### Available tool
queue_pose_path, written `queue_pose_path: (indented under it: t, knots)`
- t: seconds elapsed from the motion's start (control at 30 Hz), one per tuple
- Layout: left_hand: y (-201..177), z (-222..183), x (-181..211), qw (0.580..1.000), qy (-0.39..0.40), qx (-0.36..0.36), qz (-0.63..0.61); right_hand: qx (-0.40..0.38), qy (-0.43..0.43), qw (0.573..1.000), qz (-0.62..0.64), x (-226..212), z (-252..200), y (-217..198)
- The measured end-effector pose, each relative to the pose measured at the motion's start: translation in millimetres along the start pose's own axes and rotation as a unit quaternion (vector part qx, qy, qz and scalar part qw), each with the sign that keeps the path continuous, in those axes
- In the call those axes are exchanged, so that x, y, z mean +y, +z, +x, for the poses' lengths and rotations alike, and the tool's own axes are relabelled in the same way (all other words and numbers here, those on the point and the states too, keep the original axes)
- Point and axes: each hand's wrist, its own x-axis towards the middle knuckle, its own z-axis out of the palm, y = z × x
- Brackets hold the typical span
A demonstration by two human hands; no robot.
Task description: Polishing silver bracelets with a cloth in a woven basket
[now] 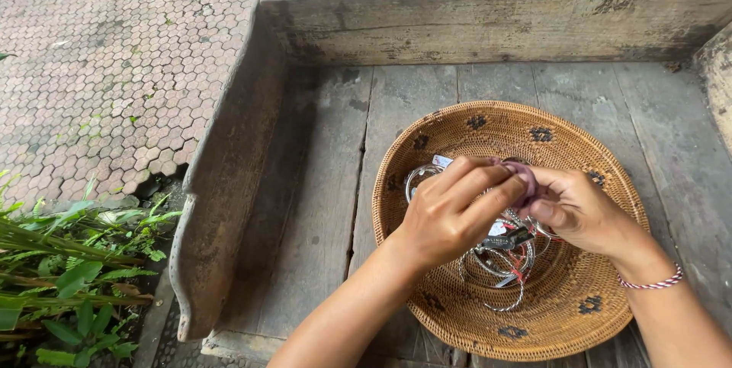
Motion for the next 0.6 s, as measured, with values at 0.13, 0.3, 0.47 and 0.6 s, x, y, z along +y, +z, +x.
queue_pose_path:
  t: [0.13,0.3,0.47,0.6]
  knots:
    - [9,-7,-1,0.998,-0.057,-0.007,-0.017,0.026,0.011,0.999,-0.046,-14,0,5]
    - [17,-20,-7,0.985,-0.146,-0.078,-0.050,0.024,0.000,0.991,-0.128,-28,-1,10]
    - [12,-14,2,0.989,-0.137,-0.049,-0.020,0.027,-0.016,0.995,-0.095,-19,-1,9]
    - [14,-15,5,0.991,-0.123,-0.050,-0.011,0.005,-0.027,0.998,-0.054,-10,-4,6]
